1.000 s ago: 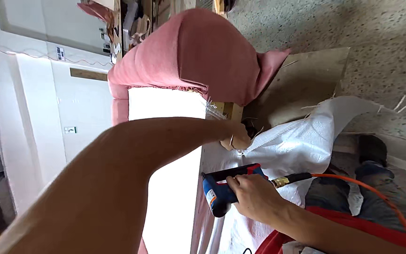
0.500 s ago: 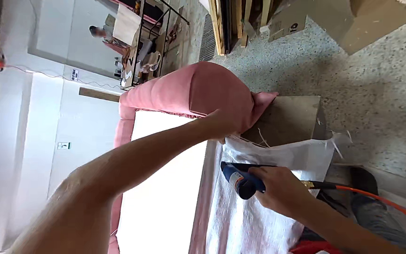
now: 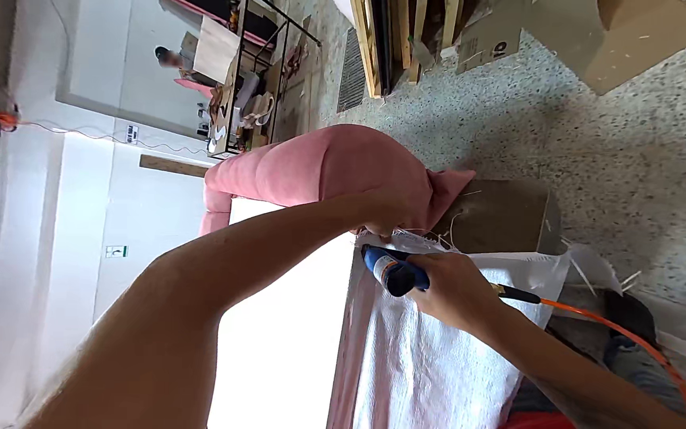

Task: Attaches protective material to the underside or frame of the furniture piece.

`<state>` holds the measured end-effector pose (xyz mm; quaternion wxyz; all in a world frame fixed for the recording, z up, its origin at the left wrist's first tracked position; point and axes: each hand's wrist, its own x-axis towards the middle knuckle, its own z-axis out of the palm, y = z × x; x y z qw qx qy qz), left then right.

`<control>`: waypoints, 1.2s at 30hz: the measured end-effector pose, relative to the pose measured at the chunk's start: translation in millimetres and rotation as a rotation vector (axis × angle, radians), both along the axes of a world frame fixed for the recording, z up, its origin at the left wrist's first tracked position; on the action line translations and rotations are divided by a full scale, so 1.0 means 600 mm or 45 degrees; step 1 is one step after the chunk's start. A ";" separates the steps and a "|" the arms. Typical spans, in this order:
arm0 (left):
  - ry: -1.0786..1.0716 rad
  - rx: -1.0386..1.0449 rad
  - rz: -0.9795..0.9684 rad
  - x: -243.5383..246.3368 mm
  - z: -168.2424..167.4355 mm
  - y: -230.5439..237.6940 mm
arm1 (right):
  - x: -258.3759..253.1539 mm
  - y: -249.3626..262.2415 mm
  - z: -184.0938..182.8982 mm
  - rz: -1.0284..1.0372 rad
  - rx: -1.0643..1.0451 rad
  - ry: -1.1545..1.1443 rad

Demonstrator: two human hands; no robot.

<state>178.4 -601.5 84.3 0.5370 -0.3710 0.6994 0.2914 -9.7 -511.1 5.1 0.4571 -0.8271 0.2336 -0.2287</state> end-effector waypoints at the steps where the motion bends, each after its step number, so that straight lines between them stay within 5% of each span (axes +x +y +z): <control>1: 0.000 0.006 0.007 -0.001 0.001 -0.002 | 0.004 -0.002 -0.002 -0.038 -0.018 -0.049; 4: 0.003 0.012 0.085 -0.005 0.005 -0.011 | 0.009 -0.015 0.003 -0.045 0.016 -0.056; 7: 0.176 -0.291 0.379 -0.011 0.067 -0.015 | 0.015 -0.032 0.007 -0.057 0.042 -0.037; 11: 0.662 -1.257 0.912 -0.023 0.248 0.133 | 0.006 -0.040 0.015 -0.070 0.057 -0.145; 13: 0.445 -1.925 1.035 -0.035 0.264 0.278 | -0.011 -0.037 0.023 -0.028 0.030 -0.164; 16: -0.187 -2.159 1.413 -0.114 0.147 0.536 | -0.056 0.009 0.034 0.110 0.062 -0.088; 18: -0.113 -2.207 1.535 -0.217 0.018 0.664 | -0.078 0.058 0.035 0.157 0.097 -0.075; 21: -0.092 -1.862 1.529 -0.325 -0.156 0.755 | -0.089 0.128 0.023 0.176 0.136 -0.129; 24: -0.094 -1.589 1.839 -0.352 -0.275 0.780 | -0.087 0.177 0.024 0.174 0.150 -0.168; 30: 0.245 -1.594 1.965 -0.327 -0.310 0.804 | -0.066 0.191 0.034 -0.068 -0.046 -0.133; 36: 0.101 -1.784 1.725 -0.348 -0.349 0.812 | -0.055 0.149 0.048 -0.086 0.051 -0.198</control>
